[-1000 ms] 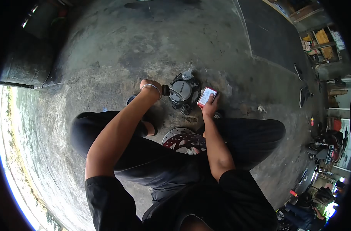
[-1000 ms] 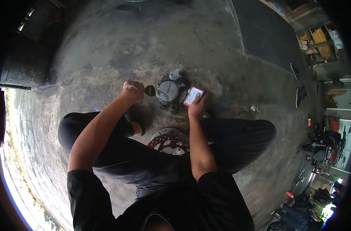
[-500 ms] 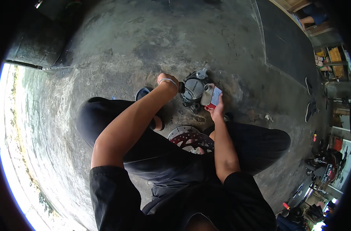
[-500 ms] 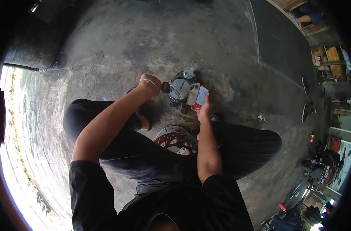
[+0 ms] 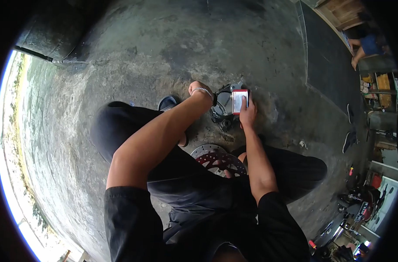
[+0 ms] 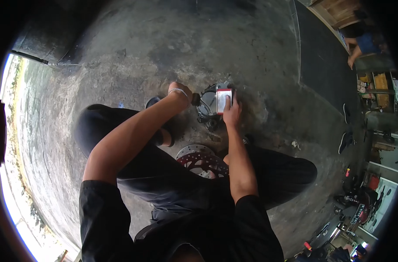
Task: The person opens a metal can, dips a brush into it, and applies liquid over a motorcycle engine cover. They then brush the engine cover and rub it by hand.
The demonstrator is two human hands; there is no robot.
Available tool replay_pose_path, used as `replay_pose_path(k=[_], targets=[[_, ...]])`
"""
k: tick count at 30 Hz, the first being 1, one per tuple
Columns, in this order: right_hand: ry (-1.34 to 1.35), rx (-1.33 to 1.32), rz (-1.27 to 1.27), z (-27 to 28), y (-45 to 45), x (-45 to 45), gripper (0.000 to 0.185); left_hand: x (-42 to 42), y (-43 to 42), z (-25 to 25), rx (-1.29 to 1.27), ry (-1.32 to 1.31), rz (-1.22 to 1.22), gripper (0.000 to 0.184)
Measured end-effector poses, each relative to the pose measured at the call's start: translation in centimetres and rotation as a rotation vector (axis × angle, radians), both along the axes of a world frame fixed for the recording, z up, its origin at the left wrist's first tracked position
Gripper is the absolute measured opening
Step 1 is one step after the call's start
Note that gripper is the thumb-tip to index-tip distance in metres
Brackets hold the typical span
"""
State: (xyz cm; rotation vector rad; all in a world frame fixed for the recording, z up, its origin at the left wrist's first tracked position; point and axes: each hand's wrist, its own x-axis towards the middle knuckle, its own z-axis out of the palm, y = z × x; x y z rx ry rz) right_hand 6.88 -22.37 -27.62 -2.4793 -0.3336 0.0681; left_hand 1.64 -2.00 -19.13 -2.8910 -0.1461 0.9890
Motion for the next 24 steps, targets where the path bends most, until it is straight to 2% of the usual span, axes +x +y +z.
replay_pose_path(k=[6, 12, 17, 20, 22, 24], targets=[[0.036, -0.009, 0.054, 0.9, 0.7, -0.3, 0.051, -0.2, -0.6, -0.1, 0.032, 0.092, 0.039, 0.009], [-0.070, -0.111, 0.123, 1.5, 1.4, 0.3, 0.048, 1.0, -0.3, 0.3, 0.022, 0.092, 0.089, 0.010], [-0.083, -0.080, 0.097, 2.4, 1.2, 0.5, 0.050, 0.9, -0.2, 0.2, -0.010, 0.126, 0.087, 0.018], [-0.061, -0.202, 0.087, 2.4, -0.9, -1.5, 0.051, 0.1, -1.4, -0.9, -0.028, 0.168, 0.112, 0.019], [-0.095, -0.225, 0.115, 3.1, 0.5, 0.5, 0.052, 1.6, -0.2, -1.0, -0.021, 0.143, 0.158, 0.019], [-0.232, -0.093, 0.125, 4.4, -0.4, -0.7, 0.052, 0.6, -1.5, -2.3, -0.042, 0.200, 0.149, 0.019]])
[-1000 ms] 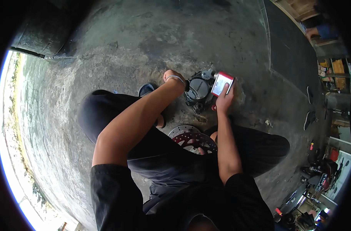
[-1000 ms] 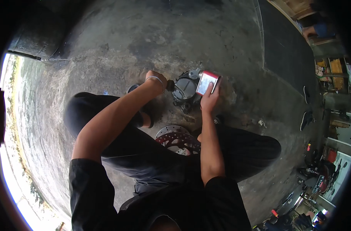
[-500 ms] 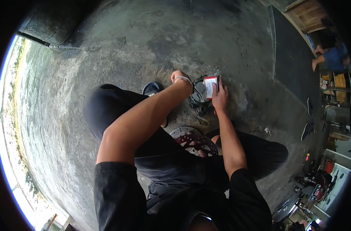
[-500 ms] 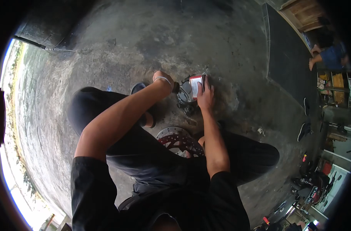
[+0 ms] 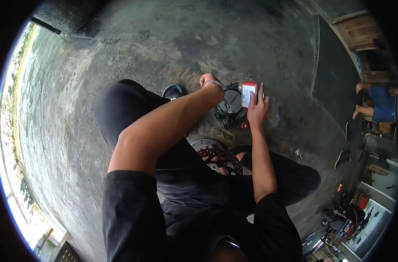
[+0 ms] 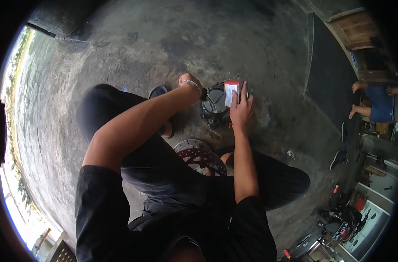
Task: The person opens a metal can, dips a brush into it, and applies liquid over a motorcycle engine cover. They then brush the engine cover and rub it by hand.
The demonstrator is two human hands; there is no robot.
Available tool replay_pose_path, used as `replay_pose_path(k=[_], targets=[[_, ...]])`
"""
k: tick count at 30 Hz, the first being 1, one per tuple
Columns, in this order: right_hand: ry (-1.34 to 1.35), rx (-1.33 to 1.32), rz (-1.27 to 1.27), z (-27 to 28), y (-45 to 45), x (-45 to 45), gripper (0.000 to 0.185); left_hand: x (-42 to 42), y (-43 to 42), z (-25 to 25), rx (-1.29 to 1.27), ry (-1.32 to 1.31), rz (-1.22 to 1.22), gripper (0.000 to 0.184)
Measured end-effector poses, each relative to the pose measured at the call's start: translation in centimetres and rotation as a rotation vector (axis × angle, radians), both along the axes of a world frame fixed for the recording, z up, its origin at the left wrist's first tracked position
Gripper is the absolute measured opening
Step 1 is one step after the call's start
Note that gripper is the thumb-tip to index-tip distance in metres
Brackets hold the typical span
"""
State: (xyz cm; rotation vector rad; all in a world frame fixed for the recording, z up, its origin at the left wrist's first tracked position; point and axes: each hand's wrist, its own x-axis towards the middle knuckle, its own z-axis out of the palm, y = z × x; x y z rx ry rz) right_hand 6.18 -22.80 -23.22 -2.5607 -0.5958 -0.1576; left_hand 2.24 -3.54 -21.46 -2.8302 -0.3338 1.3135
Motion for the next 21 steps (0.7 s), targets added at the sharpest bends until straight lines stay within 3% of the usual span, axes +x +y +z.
replay_pose_path(k=[3, 7, 9, 12, 18, 21], targets=[[-0.181, 0.196, 0.025, 1.2, 1.0, 0.8, 0.053, 1.1, 0.6, -1.3, 0.026, -0.005, -0.015, 0.019], [0.017, -0.075, -0.040, -1.8, 0.5, 0.3, 0.049, 2.8, 1.9, -5.0, -0.048, -0.073, 0.118, 0.017], [-0.002, -0.052, -0.026, -1.6, -0.9, -1.7, 0.049, -0.3, -0.1, -4.6, -0.067, -0.008, 0.075, 0.017], [-0.252, 0.156, -0.014, 0.9, 1.1, 0.8, 0.051, 0.8, 0.6, 0.1, 0.003, -0.016, -0.087, 0.018], [0.089, -0.185, -0.084, -1.7, -0.6, -1.7, 0.049, 0.6, 0.7, 0.4, 0.014, -0.059, -0.126, 0.012], [-0.113, 0.040, -0.044, -0.6, 0.1, -0.1, 0.050, 0.4, 0.6, 0.4, 0.002, -0.063, -0.150, 0.010]])
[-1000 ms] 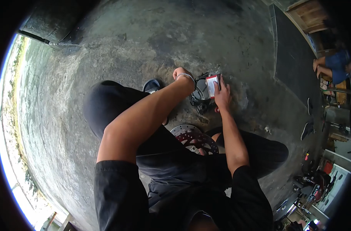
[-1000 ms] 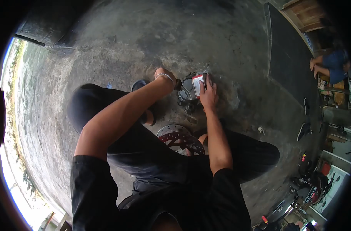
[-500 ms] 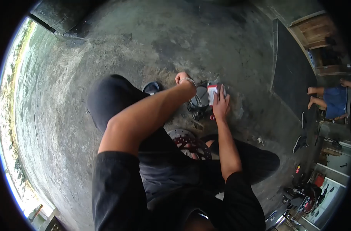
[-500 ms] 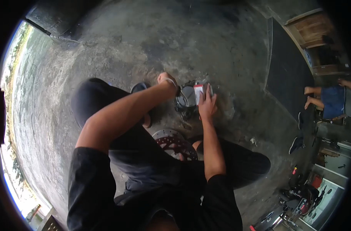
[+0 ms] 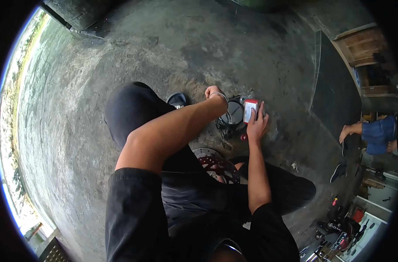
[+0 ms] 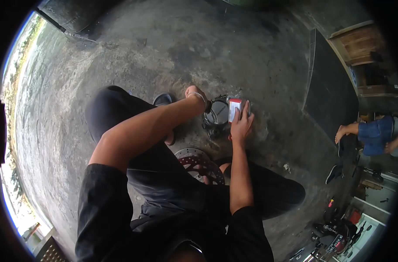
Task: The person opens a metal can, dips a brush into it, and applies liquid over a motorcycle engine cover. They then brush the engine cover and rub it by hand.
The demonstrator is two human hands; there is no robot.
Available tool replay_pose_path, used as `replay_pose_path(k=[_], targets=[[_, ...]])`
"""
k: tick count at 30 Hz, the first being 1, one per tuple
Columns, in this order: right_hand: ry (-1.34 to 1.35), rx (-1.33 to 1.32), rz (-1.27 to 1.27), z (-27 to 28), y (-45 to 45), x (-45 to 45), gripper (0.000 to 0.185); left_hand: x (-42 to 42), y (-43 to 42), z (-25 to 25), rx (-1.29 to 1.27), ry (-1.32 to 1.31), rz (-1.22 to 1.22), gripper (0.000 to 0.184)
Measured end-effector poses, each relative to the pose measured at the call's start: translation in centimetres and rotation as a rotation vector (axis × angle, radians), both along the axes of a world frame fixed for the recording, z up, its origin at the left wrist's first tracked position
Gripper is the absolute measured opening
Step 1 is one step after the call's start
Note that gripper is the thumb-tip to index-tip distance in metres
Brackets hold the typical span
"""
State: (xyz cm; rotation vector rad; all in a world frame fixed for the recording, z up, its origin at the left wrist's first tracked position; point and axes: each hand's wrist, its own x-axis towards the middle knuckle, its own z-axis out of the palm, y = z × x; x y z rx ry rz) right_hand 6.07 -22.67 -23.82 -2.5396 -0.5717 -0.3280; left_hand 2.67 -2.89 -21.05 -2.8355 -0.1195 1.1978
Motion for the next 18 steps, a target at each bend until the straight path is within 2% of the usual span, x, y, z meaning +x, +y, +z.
replay_pose_path(k=[2, 4, 7, 11, 14, 16, 18], targets=[[-0.064, 0.069, 0.024, 0.1, -0.1, -0.3, 0.050, -0.3, -0.5, -0.8, -0.009, 0.003, 0.000, 0.010], [0.087, -0.049, -0.043, -0.5, -2.1, -2.6, 0.050, -0.9, -2.1, -2.1, -0.023, 0.028, 0.065, 0.013], [0.210, -0.136, -0.061, -1.2, -0.4, -1.7, 0.050, 0.6, -0.5, -2.9, -0.008, 0.022, 0.178, 0.018], [-0.017, 0.069, 0.010, 0.1, 0.7, -0.6, 0.050, 1.3, -0.4, -1.0, -0.004, 0.014, 0.116, 0.020], [0.078, -0.086, -0.060, -0.7, -1.8, -3.2, 0.049, -0.4, -2.7, -2.5, -0.006, 0.055, 0.094, 0.019], [0.101, -0.175, -0.104, -1.3, 0.6, -1.2, 0.048, 1.6, -0.2, -2.4, 0.053, 0.021, 0.100, 0.019], [0.114, -0.150, -0.075, -1.2, -0.5, -3.0, 0.049, -0.3, -1.5, -2.8, 0.009, 0.059, 0.101, 0.019]])
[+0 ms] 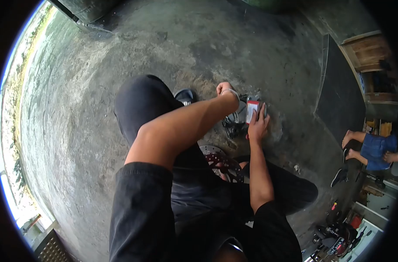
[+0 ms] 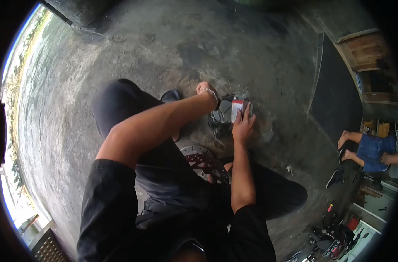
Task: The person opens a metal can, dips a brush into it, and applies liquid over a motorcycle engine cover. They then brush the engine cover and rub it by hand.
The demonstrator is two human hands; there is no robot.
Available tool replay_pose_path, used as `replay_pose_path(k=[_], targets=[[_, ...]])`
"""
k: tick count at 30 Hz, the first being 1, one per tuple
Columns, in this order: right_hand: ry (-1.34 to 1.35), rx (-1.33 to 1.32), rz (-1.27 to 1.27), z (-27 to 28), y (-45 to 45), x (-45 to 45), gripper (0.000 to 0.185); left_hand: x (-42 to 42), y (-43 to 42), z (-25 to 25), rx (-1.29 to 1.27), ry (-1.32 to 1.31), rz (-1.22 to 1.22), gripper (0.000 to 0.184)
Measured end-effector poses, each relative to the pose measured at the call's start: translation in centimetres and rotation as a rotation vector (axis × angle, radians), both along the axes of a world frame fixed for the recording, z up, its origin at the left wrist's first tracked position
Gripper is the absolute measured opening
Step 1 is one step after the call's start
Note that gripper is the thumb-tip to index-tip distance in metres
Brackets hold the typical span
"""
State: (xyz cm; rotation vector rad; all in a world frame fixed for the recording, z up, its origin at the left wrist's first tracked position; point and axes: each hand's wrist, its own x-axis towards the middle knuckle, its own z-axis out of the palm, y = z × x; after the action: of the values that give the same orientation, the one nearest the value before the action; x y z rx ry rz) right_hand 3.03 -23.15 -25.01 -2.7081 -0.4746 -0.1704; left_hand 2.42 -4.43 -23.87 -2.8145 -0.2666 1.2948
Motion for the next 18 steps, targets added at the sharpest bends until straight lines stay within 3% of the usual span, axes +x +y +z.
replay_pose_path(k=[3, 8, 14, 18], targets=[[-0.109, 0.201, 0.044, 1.5, 1.6, 1.6, 0.049, 1.5, 1.1, 2.1, -0.020, -0.048, -0.027, 0.018], [-0.011, -0.078, -0.092, -0.5, 1.0, 0.6, 0.050, 1.7, 1.7, 0.4, 0.035, -0.077, 0.022, 0.016], [-0.088, 0.134, 0.007, 2.4, 1.8, 1.5, 0.053, 1.0, 1.2, 3.3, -0.004, -0.053, -0.074, 0.014], [-0.050, -0.165, 0.049, -0.3, 0.6, 1.5, 0.054, 0.3, 1.0, 4.9, 0.005, -0.050, -0.098, 0.013]])
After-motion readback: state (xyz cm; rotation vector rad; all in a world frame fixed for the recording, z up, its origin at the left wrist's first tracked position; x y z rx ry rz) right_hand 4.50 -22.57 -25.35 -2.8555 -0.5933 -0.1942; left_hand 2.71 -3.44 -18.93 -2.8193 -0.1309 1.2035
